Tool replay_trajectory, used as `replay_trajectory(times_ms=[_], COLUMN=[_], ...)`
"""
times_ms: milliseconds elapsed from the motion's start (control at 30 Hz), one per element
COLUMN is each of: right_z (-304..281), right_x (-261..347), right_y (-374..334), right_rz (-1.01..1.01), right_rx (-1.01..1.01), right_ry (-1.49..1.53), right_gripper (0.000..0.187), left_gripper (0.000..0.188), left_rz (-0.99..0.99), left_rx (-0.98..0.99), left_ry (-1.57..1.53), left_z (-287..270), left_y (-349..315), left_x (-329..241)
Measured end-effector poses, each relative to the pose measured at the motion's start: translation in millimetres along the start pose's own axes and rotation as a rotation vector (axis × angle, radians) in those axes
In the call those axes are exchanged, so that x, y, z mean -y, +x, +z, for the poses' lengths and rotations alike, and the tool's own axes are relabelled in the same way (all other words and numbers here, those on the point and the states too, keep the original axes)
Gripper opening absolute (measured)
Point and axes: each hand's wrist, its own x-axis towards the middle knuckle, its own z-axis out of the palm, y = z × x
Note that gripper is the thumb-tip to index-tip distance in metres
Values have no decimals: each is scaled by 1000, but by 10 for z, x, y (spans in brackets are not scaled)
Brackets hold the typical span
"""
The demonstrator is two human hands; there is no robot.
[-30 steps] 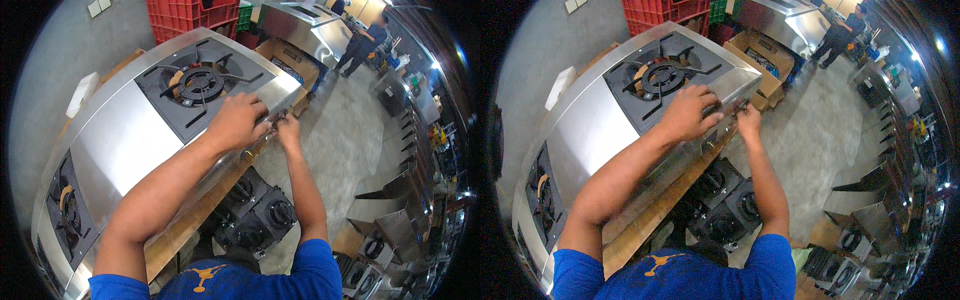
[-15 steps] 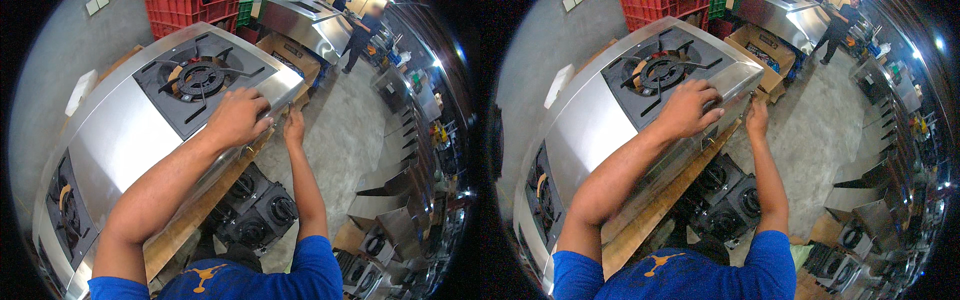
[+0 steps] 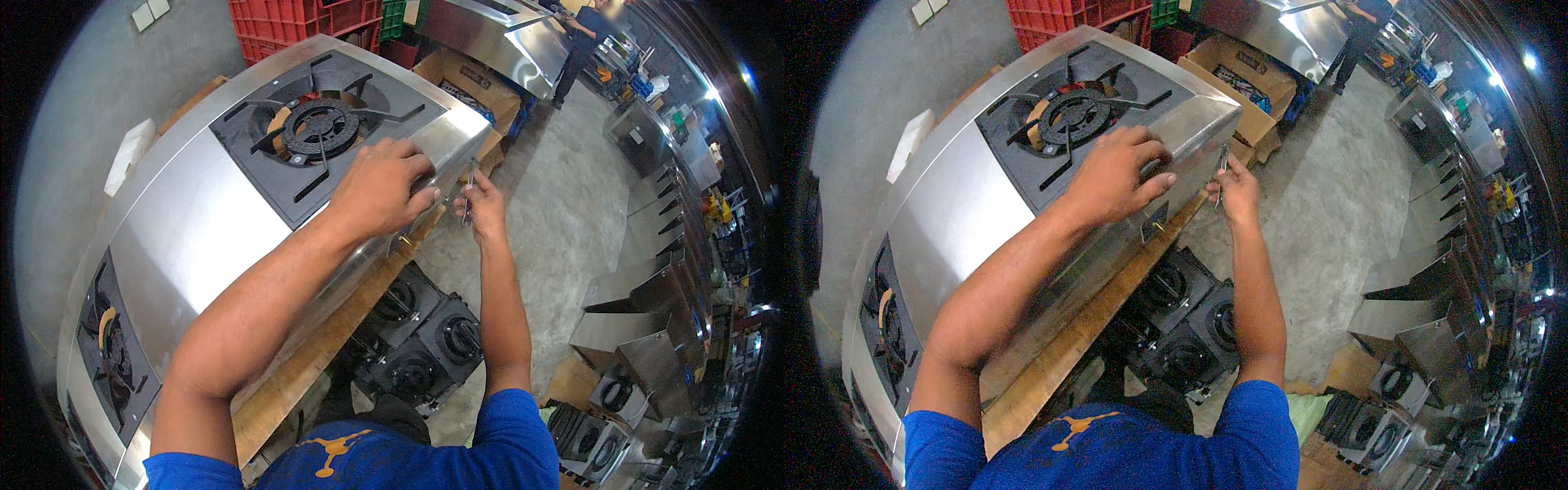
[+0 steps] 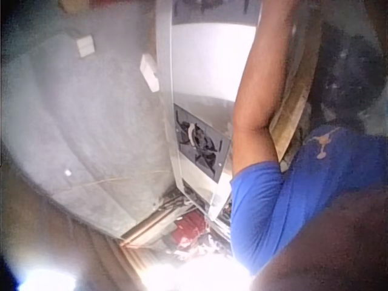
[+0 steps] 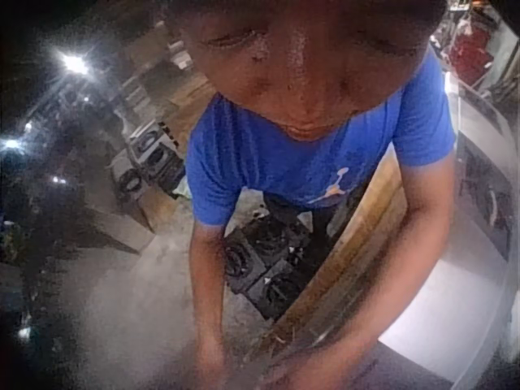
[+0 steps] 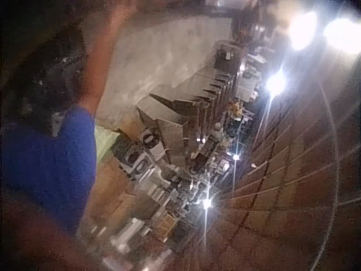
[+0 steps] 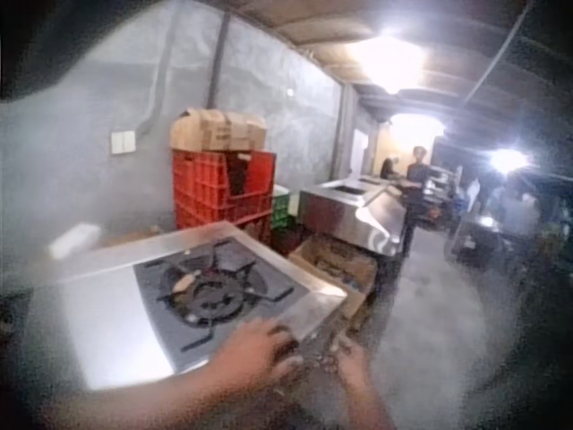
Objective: The person assembles a stainless steel gas stove on a workbench. They use a cordless drill and a wrench to fasten screws and tighten components on the side and top of the unit. The person repeatedly switches between tools to secure the appliance.
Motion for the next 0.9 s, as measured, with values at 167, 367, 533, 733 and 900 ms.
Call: replay_trajectory(times_ms=[167,367,533,733,900], right_z=[-86,-373,-554,-303,138], right_x=[-388,-502,-352,-403,-408], right_y=[307,683,1058,737,211], right_rz=[-165,-259,-239,309,319], right_rx=[-43,-34,184,223,261], right_ry=[-121,-279,-387,-122,488], right_gripper=[34,29,30,37,35], left_gripper=[32,33,33,34,34], left_rz=[14,-29,-37,-17,-20], left_rx=[-12,38,50,-1,2], left_ry=[-12,-13,-2,40,7], left_z=[-5,-30,-27,19,2], left_y=[11,-9,0,11,-2], left_x=[17,-18,-26,-22,-17])
